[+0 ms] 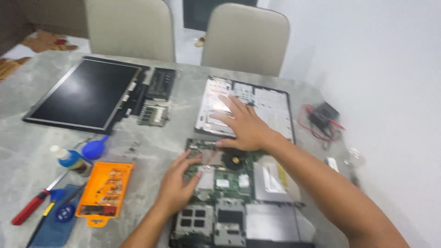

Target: The person is disassembling a laptop by removing the battery and then using a screwdriver to remove the optical drive.

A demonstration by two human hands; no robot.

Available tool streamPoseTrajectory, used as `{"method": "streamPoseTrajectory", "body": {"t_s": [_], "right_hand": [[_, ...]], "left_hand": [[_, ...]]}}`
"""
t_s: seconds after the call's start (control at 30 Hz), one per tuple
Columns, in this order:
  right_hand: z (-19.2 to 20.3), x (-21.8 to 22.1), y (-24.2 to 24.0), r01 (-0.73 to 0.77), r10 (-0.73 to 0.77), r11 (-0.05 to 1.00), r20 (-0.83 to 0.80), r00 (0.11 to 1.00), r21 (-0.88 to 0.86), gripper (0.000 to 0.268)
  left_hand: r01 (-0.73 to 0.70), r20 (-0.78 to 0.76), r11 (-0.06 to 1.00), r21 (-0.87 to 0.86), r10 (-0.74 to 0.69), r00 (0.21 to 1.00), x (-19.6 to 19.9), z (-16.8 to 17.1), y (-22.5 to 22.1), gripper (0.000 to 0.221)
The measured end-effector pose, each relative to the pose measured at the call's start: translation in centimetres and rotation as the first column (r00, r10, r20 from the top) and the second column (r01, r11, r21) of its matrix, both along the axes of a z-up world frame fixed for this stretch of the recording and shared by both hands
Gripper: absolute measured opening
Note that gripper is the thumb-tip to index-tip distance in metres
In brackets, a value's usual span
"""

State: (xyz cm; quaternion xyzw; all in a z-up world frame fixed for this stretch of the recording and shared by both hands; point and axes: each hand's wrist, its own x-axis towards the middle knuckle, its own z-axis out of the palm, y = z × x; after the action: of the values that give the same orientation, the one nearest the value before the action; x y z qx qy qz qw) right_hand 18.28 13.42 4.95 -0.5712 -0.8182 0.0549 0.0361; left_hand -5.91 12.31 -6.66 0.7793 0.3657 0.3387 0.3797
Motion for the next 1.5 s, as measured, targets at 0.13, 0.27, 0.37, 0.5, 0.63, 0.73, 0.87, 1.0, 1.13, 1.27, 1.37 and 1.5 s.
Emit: {"method": "streamPoseTrajectory", "body": {"t_s": [0.13,0.27,0.37,0.5,0.63,0.73,0.87,1.0,1.13,1.27,1.37,1.5], "right_hand": [[-0.4,1.7,-5.9,0.164,-0.164,0.986,-0.010,0.986,0.015,0.063],[-1.3,2.3,-11.0,0.342,-0.343,0.939,-0.041,0.938,-0.041,0.061],[-2.1,2.4,-13.9,0.446,-0.457,0.887,-0.091,0.885,-0.120,0.060],[-2.9,1.8,-18.2,0.507,-0.544,0.835,-0.174,0.821,-0.215,0.056],[-3.7,0.8,-21.0,0.547,-0.578,0.813,-0.154,0.802,-0.200,0.052],[-3.9,0.6,-22.5,0.571,-0.606,0.795,-0.218,0.765,-0.205,0.052],[-3.4,0.7,-23.6,0.583,-0.628,0.778,-0.347,0.697,-0.235,0.050],[-2.9,-0.2,-24.8,0.595,-0.645,0.760,-0.416,0.642,-0.261,0.049],[-7.2,0.1,-25.8,0.561,-0.537,0.817,-0.529,0.657,-0.133,0.046],[-8.7,-1.5,-26.6,0.731,-0.538,0.681,-0.643,0.545,0.049,0.035],[-9.3,-2.1,-27.0,0.804,-0.537,0.579,-0.679,0.501,0.136,0.029],[-10.8,-2.4,-27.3,0.831,-0.591,0.512,-0.614,0.524,0.217,0.013]], "left_hand": [[0.009,-0.119,0.999,-0.032,-0.012,0.993,-0.2,2.4,-0.7,0.033],[0.107,-0.193,0.993,0.045,-0.096,0.976,0.0,3.0,-0.7,0.038],[0.161,-0.282,0.987,0.023,-0.148,0.948,-0.1,3.9,-1.2,0.047],[0.205,-0.335,0.979,-0.006,-0.196,0.922,0.1,5.2,-1.7,0.048],[0.204,-0.396,0.978,0.040,-0.172,0.902,0.1,5.2,-1.9,0.047],[0.196,-0.421,0.980,0.042,-0.161,0.893,0.5,5.9,-2.3,0.046],[0.171,-0.406,0.983,0.069,-0.129,0.905,0.7,6.1,-2.7,0.050],[0.079,-0.335,0.995,0.063,-0.053,0.941,0.5,6.2,-3.2,0.047],[-0.062,-0.238,0.998,0.008,0.062,0.969,0.2,4.5,-2.2,0.045],[-0.064,-0.159,0.990,-0.123,0.044,0.986,0.0,5.0,-2.4,0.057],[0.010,-0.140,0.979,-0.202,-0.039,0.989,-0.4,5.8,-3.0,0.056],[0.110,0.062,0.986,-0.122,-0.103,0.993,-0.9,3.7,-1.6,0.051]]}}
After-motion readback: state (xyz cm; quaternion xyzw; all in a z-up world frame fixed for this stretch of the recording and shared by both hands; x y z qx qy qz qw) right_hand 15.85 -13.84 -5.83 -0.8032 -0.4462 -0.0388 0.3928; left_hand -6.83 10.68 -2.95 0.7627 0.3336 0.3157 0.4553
